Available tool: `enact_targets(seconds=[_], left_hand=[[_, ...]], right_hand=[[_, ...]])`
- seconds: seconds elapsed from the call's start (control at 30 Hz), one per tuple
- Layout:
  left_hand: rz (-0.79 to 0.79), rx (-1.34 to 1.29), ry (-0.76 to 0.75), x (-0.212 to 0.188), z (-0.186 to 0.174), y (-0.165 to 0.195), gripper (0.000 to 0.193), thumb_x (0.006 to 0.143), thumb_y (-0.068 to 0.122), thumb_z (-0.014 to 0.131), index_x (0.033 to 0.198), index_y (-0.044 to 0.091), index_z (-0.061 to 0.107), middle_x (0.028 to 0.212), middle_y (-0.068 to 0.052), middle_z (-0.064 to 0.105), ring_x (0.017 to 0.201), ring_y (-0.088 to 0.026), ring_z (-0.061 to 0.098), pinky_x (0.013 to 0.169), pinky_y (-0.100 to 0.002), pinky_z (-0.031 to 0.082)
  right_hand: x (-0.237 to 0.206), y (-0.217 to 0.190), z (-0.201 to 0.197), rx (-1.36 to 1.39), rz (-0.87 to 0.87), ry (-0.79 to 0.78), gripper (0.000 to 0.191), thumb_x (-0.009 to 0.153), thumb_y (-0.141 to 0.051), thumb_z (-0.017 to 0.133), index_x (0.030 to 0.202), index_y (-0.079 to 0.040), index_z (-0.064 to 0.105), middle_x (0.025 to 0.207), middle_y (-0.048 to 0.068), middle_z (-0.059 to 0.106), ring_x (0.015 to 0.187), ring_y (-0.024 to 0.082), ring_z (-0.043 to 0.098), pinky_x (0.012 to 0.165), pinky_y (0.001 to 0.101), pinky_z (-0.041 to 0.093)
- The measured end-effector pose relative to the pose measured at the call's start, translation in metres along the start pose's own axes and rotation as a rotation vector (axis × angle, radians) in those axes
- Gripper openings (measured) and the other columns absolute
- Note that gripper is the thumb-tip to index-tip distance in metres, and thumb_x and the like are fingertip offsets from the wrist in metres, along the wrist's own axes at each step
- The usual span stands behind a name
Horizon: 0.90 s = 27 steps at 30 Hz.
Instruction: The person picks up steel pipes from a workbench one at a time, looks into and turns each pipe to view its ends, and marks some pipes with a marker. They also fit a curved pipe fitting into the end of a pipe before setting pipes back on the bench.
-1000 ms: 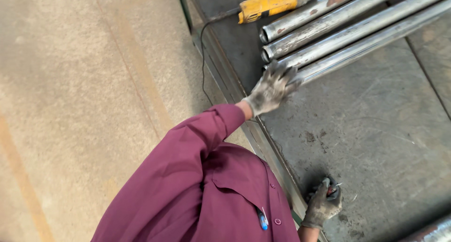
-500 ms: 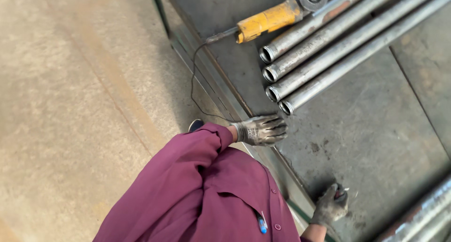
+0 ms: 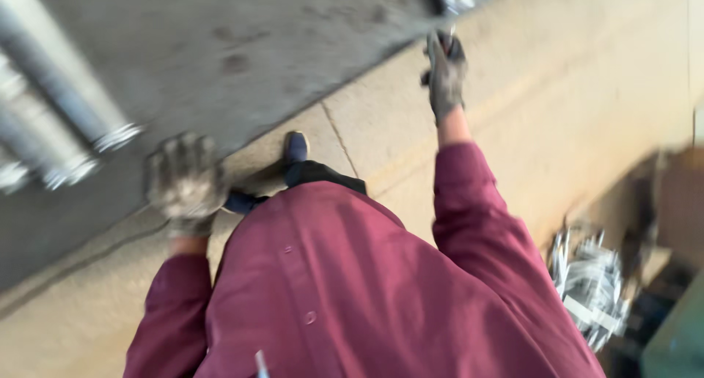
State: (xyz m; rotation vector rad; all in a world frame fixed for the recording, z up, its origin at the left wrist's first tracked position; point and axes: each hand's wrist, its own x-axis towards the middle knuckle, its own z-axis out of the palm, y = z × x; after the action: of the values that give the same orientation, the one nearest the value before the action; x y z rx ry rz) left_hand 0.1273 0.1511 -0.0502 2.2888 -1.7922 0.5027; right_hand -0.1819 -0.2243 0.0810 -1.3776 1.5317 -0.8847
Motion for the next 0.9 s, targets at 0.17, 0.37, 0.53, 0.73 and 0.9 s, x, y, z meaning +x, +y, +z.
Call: enact_targets(seconds=[0.17, 0.37, 0.53, 0.73, 0.9], left_hand=[[-0.001, -0.018, 0.113, 0.020, -0.017, 0.005, 0.042, 0.115, 0.046, 0.053, 0.125, 0.009, 0.070, 0.126, -0.013, 0.071, 0.118, -0.035, 0.066, 0.102, -0.054, 0.048], [-0.062, 0.149, 0.090, 0.021, -0.007, 0.028, 0.041, 0.109, 0.032, 0.048, 0.135, 0.007, 0.068, 0.141, -0.014, 0.069, 0.132, -0.037, 0.063, 0.116, -0.057, 0.043], [-0.146, -0.019, 0.053, 0.030, -0.018, 0.042, 0.044, 0.108, 0.031, 0.059, 0.142, 0.003, 0.062, 0.143, -0.020, 0.061, 0.133, -0.045, 0.056, 0.118, -0.063, 0.036], [-0.137, -0.327, 0.025, 0.087, -0.051, 0.069, 0.042, 0.109, 0.025, 0.068, 0.140, -0.003, 0.061, 0.139, -0.021, 0.064, 0.133, -0.044, 0.060, 0.120, -0.059, 0.042], [0.121, -0.310, -0.152, 0.200, -0.046, 0.090, 0.050, 0.107, 0.036, 0.072, 0.141, 0.000, 0.063, 0.144, -0.020, 0.064, 0.137, -0.042, 0.058, 0.118, -0.058, 0.039]], right_hand=[[0.054, -0.009, -0.041, 0.267, -0.007, 0.188, 0.036, 0.095, -0.027, 0.077, 0.121, -0.010, 0.058, 0.086, 0.000, 0.057, 0.040, 0.012, 0.047, 0.034, 0.0295, 0.041], [0.109, 0.024, -0.041, 0.268, 0.036, 0.126, 0.048, 0.093, -0.032, 0.074, 0.132, -0.009, 0.056, 0.089, 0.005, 0.062, 0.046, 0.012, 0.050, 0.039, 0.0287, 0.042], [0.115, 0.050, -0.016, -0.170, -0.618, 0.366, 0.050, 0.096, -0.023, 0.085, 0.133, -0.004, 0.057, 0.112, 0.008, 0.058, 0.092, 0.017, 0.060, 0.079, 0.0360, 0.056], [0.081, 0.067, -0.020, 0.138, -0.560, 0.126, 0.033, 0.097, -0.013, 0.077, 0.124, -0.008, 0.057, 0.106, 0.003, 0.057, 0.090, 0.012, 0.056, 0.073, 0.0310, 0.050], [0.039, 0.085, -0.002, 0.362, -0.023, -0.039, 0.016, 0.105, -0.010, 0.072, 0.119, -0.004, 0.067, 0.091, -0.004, 0.060, 0.077, 0.007, 0.050, 0.063, 0.0252, 0.044]])
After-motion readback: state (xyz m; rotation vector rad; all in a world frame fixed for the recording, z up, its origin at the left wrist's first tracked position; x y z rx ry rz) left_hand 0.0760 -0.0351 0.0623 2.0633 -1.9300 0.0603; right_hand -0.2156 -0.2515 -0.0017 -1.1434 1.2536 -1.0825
